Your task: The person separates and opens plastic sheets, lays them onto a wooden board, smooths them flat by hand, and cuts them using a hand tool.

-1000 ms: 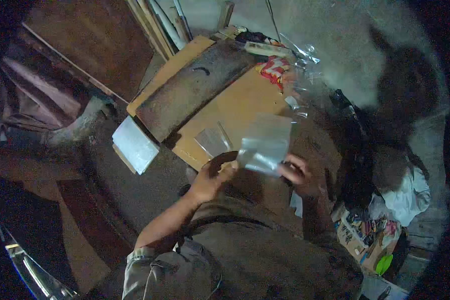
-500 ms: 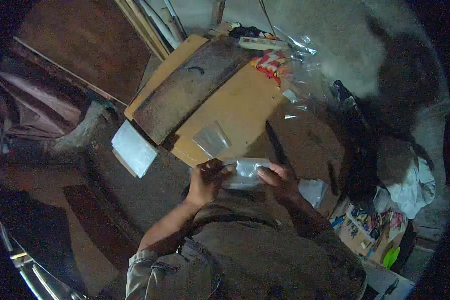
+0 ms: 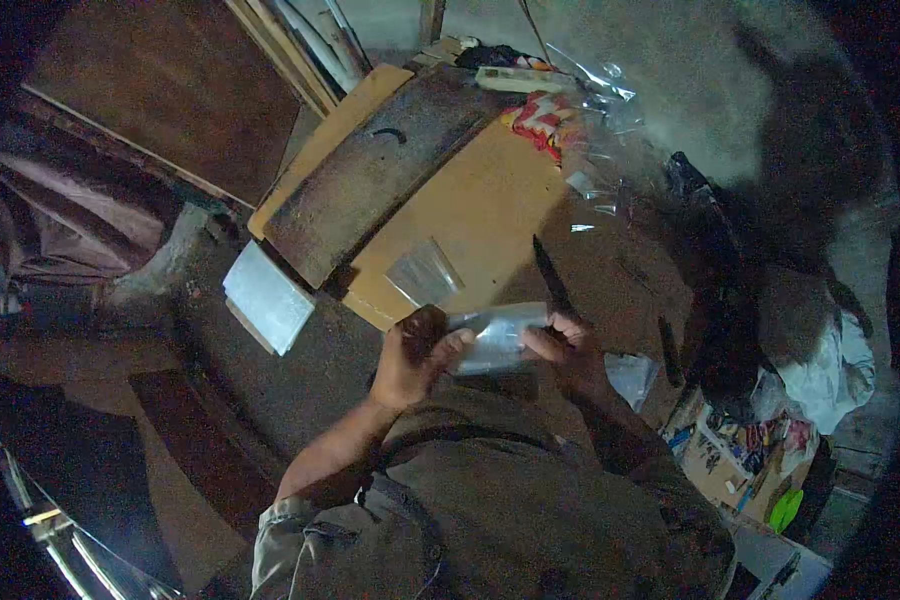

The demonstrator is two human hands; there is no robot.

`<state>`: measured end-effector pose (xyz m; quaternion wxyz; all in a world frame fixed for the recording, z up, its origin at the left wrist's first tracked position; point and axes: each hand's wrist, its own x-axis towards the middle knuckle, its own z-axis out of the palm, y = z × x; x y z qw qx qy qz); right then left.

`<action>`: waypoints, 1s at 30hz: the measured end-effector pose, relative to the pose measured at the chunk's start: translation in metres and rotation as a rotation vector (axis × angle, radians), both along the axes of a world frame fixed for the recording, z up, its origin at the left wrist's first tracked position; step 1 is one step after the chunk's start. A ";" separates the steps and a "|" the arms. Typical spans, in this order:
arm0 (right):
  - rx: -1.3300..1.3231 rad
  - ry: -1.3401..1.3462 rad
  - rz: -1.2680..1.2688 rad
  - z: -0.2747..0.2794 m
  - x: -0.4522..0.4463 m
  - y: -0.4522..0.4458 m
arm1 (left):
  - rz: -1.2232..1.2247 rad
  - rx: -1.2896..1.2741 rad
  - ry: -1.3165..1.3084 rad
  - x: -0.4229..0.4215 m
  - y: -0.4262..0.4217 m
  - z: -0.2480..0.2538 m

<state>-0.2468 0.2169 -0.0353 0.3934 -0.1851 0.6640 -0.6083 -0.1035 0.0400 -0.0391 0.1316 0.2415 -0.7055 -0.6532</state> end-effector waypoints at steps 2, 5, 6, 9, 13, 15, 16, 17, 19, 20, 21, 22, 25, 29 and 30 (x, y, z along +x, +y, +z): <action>0.021 0.023 -0.016 0.011 0.002 -0.004 | -0.028 0.043 -0.002 0.000 -0.002 0.007; 0.036 0.036 -0.033 0.020 0.002 -0.006 | -0.070 -0.054 -0.030 -0.002 0.001 0.013; 0.074 0.046 0.000 0.018 -0.001 0.000 | 0.035 0.161 0.052 -0.002 0.006 0.009; 0.079 0.100 -0.022 0.010 -0.001 0.000 | 0.098 0.303 0.072 -0.003 0.005 0.012; 0.106 0.214 -0.056 -0.008 -0.004 0.005 | 0.043 0.031 -0.031 -0.005 0.001 0.020; 0.137 0.225 -0.062 -0.002 -0.003 0.003 | 0.063 0.091 0.020 -0.005 0.004 0.014; 0.167 0.235 -0.069 0.003 -0.003 0.002 | 0.081 0.151 0.070 -0.005 0.005 0.008; 0.168 0.235 -0.071 0.006 -0.002 0.002 | 0.078 0.152 0.070 -0.003 0.003 -0.006; 0.214 0.183 -0.104 0.010 -0.002 0.001 | 0.121 0.170 0.095 -0.001 -0.001 -0.030; 0.214 0.182 -0.105 0.011 -0.003 0.002 | 0.120 0.170 0.093 0.001 -0.002 -0.032; 0.217 0.194 -0.120 0.012 -0.004 0.003 | 0.127 0.084 0.077 0.001 -0.003 -0.027; 0.221 0.207 -0.134 0.012 -0.006 0.004 | 0.134 -0.001 0.060 0.000 -0.005 -0.023; 0.131 0.057 -0.263 0.012 -0.022 0.016 | 0.314 0.249 0.130 -0.002 -0.019 -0.019; 0.482 1.236 -0.054 -0.028 -0.070 0.079 | 0.340 0.204 0.032 -0.004 -0.034 -0.014; 0.549 1.550 -0.017 -0.034 -0.078 0.087 | 0.347 0.117 0.056 -0.003 -0.036 -0.014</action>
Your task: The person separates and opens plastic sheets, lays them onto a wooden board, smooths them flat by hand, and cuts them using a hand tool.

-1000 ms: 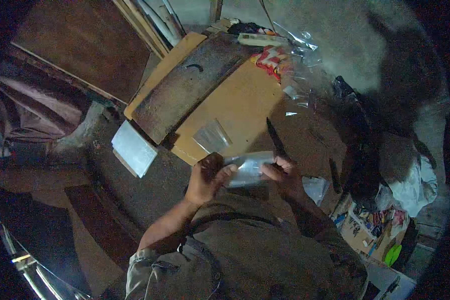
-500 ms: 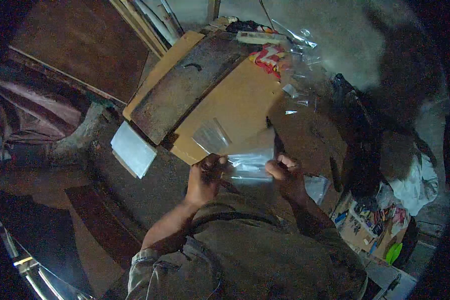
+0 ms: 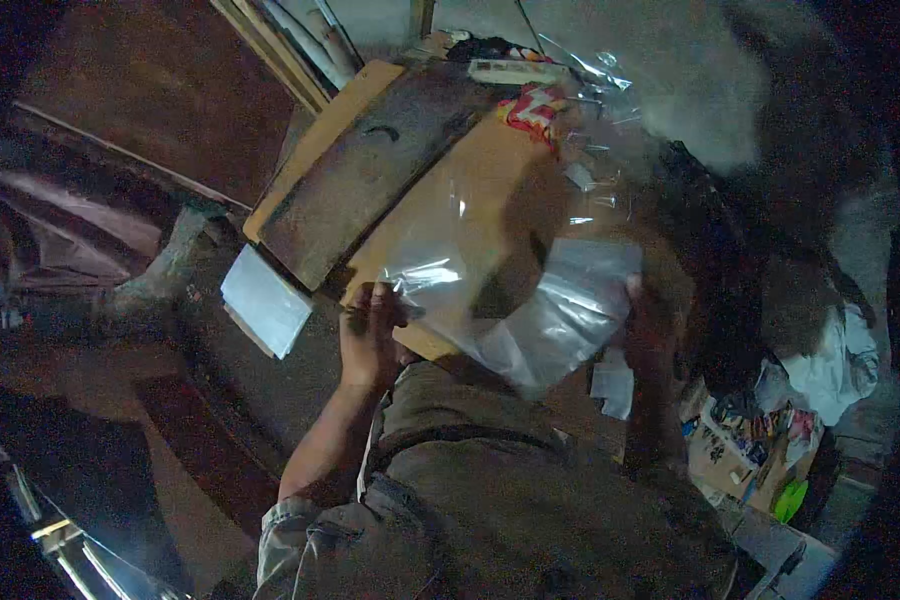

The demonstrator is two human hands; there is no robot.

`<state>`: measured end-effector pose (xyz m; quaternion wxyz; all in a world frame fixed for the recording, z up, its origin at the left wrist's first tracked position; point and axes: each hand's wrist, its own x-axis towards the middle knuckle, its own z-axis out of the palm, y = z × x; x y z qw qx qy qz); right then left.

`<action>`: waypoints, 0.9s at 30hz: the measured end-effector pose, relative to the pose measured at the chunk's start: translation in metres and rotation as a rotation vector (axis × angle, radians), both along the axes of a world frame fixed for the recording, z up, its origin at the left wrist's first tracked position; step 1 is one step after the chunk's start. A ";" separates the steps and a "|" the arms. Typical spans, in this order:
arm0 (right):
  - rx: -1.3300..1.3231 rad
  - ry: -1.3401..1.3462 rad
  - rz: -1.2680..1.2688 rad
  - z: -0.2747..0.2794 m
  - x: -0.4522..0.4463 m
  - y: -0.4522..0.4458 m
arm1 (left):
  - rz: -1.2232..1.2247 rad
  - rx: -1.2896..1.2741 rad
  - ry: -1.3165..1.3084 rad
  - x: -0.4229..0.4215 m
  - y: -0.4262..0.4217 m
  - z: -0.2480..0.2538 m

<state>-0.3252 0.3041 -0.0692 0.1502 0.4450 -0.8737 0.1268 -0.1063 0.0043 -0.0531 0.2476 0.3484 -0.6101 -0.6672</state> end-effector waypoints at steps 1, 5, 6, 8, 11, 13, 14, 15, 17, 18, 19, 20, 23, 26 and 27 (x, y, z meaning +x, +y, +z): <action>-0.357 -0.499 -0.206 -0.001 -0.011 -0.003 | 0.014 -0.090 0.006 0.000 -0.001 0.002; -0.055 -0.677 -0.381 0.003 -0.029 0.016 | 0.145 0.303 0.264 -0.004 -0.012 0.012; 0.154 -0.557 -0.352 0.001 -0.033 0.022 | 0.129 0.297 0.290 -0.003 -0.013 0.014; -0.079 -0.868 -0.462 -0.026 -0.042 0.036 | 0.089 0.261 0.253 0.000 -0.015 0.025; -0.274 -1.009 -0.544 -0.060 -0.046 0.043 | -0.045 0.137 0.344 0.007 -0.014 0.034; -0.302 -0.821 -0.568 -0.065 -0.046 0.035 | -0.015 0.096 0.266 0.017 -0.011 0.042; -0.317 -0.638 -0.577 -0.069 -0.044 0.029 | -0.028 0.133 0.264 0.020 -0.008 0.049; -0.351 -0.474 -0.579 -0.065 -0.041 0.019 | -0.042 0.170 0.264 0.024 -0.005 0.058; -0.499 -0.392 -0.494 -0.043 -0.033 -0.007 | -0.085 0.199 0.224 0.035 -0.004 0.067; -0.592 -0.599 -0.404 -0.028 -0.023 -0.021 | -0.136 0.120 0.176 0.038 -0.001 0.070; -0.639 -0.898 -0.302 -0.014 -0.008 -0.034 | -0.191 0.041 0.129 0.041 0.002 0.071; -0.612 -1.236 -0.194 -0.006 0.007 -0.047 | -0.230 0.098 0.169 0.043 0.004 0.066; -0.279 -2.153 0.097 -0.027 0.042 -0.079 | -0.404 0.204 0.138 0.047 0.013 0.066; -0.192 -2.341 0.133 -0.086 0.072 -0.097 | -0.604 0.174 0.087 0.054 0.010 0.067; -0.274 -2.317 0.157 -0.058 0.077 -0.113 | -0.704 0.161 0.057 0.057 0.009 0.067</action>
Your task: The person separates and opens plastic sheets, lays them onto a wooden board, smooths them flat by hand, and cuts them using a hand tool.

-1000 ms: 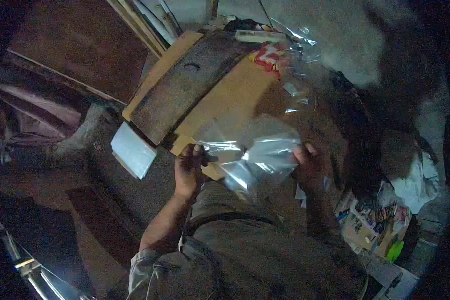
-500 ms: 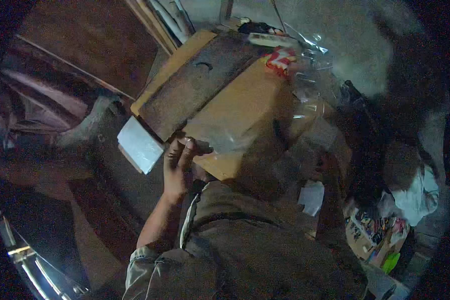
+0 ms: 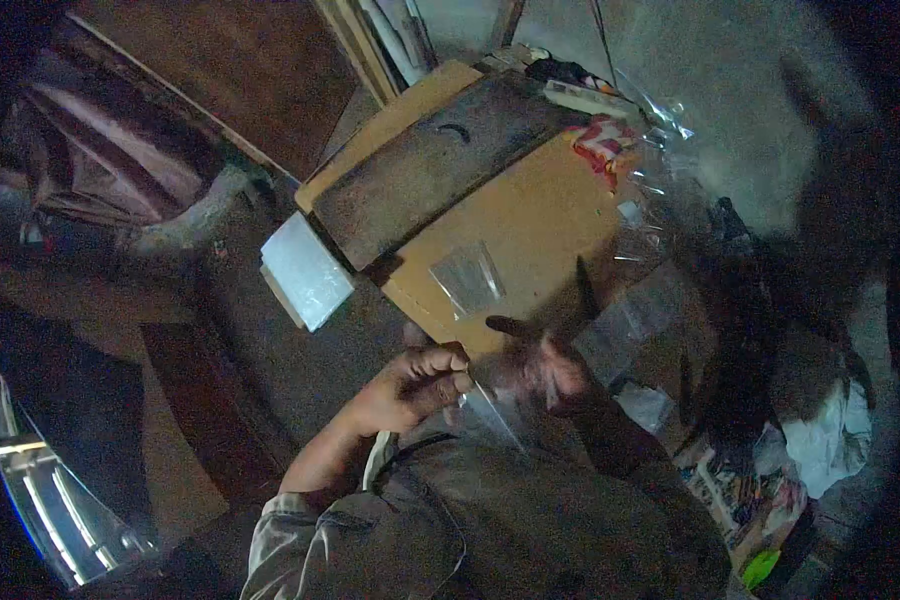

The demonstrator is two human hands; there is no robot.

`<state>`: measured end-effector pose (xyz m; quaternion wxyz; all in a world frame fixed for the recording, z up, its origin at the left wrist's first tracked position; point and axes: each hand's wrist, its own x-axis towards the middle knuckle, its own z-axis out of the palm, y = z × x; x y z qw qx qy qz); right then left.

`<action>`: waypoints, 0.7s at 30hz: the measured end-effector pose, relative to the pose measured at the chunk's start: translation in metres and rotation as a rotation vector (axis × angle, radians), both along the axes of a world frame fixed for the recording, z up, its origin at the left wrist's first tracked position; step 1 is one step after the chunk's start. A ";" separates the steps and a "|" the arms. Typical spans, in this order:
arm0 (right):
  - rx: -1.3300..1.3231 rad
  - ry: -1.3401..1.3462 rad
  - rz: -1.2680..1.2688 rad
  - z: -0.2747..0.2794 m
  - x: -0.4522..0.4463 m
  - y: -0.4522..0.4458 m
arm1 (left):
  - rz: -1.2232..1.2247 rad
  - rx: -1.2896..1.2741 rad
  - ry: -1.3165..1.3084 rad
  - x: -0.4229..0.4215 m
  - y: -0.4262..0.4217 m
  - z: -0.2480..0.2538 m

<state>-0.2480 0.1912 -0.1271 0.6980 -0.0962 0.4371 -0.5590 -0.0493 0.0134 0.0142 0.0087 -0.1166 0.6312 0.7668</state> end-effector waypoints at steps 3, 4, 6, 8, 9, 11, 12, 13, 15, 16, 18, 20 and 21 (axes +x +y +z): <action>-0.131 0.011 -0.134 0.085 0.003 -0.031 | 0.083 0.066 0.010 0.011 0.000 -0.002; -0.142 -0.039 -0.134 0.086 0.002 -0.031 | 0.144 0.051 -0.009 0.017 -0.002 -0.002; -0.182 -0.183 -0.144 0.091 0.000 -0.027 | 0.152 -0.031 -0.069 0.032 -0.010 -0.003; -0.200 -0.185 -0.036 0.094 -0.008 -0.025 | 0.299 -0.052 -0.074 0.041 -0.012 -0.007; -0.124 -0.116 0.005 0.095 -0.009 -0.021 | 0.323 0.008 -0.113 0.039 -0.012 0.010; 0.007 -0.033 0.022 0.103 -0.007 -0.021 | 0.348 -0.022 -0.089 0.046 -0.013 0.004; 0.063 -0.021 -0.004 0.110 -0.003 -0.022 | 0.368 -0.054 -0.070 0.049 -0.013 0.000; 0.017 0.045 -0.014 0.106 -0.004 -0.021 | 0.377 -0.052 -0.068 0.049 -0.015 -0.002; -0.069 0.125 -0.119 0.108 0.004 -0.023 | 0.264 -0.217 -0.173 0.046 -0.019 -0.005; -0.070 0.126 -0.113 0.107 0.009 -0.023 | 0.270 -0.216 -0.172 0.042 -0.015 -0.012; -0.025 0.458 -0.283 0.106 0.016 -0.022 | 0.650 -0.415 -0.009 0.030 -0.004 -0.029; -0.032 0.519 -0.359 0.116 0.025 -0.028 | 0.795 -0.747 0.053 0.028 0.002 -0.033; -0.038 0.580 -0.440 0.123 0.031 -0.032 | 0.760 -0.896 0.128 0.027 0.007 -0.023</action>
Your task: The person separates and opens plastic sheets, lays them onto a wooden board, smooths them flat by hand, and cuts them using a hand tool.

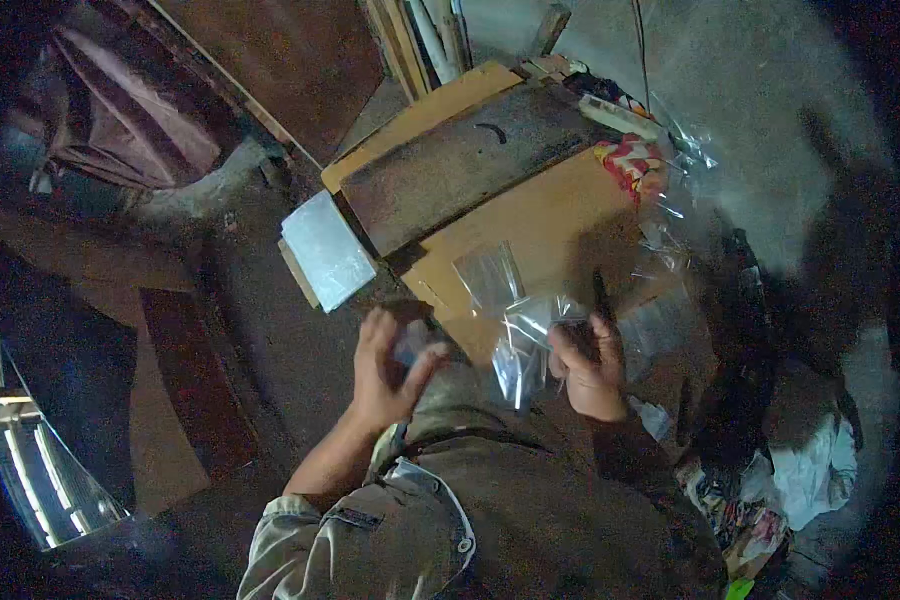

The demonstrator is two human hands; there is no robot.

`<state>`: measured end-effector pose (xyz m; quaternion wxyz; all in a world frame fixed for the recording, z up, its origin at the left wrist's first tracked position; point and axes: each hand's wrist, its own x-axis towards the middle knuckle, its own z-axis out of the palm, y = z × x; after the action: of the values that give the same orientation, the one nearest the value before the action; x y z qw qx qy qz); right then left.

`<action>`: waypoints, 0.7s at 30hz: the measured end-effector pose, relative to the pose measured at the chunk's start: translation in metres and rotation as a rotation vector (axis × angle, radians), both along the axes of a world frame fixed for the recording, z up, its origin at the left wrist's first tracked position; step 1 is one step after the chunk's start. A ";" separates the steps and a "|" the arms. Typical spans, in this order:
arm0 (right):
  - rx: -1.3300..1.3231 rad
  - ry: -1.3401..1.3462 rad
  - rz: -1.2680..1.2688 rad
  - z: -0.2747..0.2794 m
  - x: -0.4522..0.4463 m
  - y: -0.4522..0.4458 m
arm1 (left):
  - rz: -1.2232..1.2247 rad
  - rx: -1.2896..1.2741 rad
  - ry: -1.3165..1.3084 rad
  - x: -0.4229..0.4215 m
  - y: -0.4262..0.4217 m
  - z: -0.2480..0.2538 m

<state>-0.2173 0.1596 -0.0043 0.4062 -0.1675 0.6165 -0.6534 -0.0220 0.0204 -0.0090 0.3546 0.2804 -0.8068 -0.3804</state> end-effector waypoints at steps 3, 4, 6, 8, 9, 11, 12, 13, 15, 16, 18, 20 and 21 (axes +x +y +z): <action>0.010 0.067 -0.036 0.015 0.024 -0.010 | -0.214 0.044 -0.050 -0.001 0.010 0.004; -0.140 0.068 0.073 0.013 0.028 -0.016 | -0.283 0.086 -0.044 -0.011 0.019 0.011; -0.044 0.066 0.177 0.020 0.035 -0.017 | -0.361 0.150 0.020 -0.020 0.027 0.010; -0.113 -0.164 0.236 0.027 0.037 -0.021 | -0.346 0.153 0.060 -0.016 0.024 -0.001; -0.114 -0.165 0.236 0.025 0.037 -0.020 | -0.332 0.159 0.099 -0.014 0.022 -0.003; -0.065 -0.089 0.200 0.017 0.037 -0.018 | -0.329 0.304 0.044 -0.006 0.017 0.001; -0.066 -0.088 0.202 0.013 0.031 -0.016 | -0.237 0.376 0.101 -0.002 0.014 -0.003; -0.052 -0.078 0.308 0.009 0.020 -0.013 | -0.144 0.447 0.158 -0.001 0.012 -0.003; -0.037 -0.069 0.416 0.003 -0.001 -0.010 | -0.017 0.634 0.275 -0.001 0.010 0.007; -0.025 0.104 0.406 0.001 -0.012 -0.011 | 0.049 0.636 0.243 0.001 0.003 0.010; -0.015 0.279 0.396 0.002 -0.020 -0.017 | 0.152 0.586 0.208 -0.003 -0.001 0.023; -0.056 -0.064 -0.031 0.006 -0.022 -0.023 | 0.170 0.587 0.259 -0.009 -0.003 0.018; -0.057 -0.065 -0.025 0.006 -0.020 -0.026 | 0.188 0.587 0.308 -0.011 -0.004 0.013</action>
<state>-0.2368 0.1333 0.0013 0.4128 -0.1502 0.5861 -0.6808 -0.0330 0.0160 0.0041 0.4099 0.3827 -0.5707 -0.5998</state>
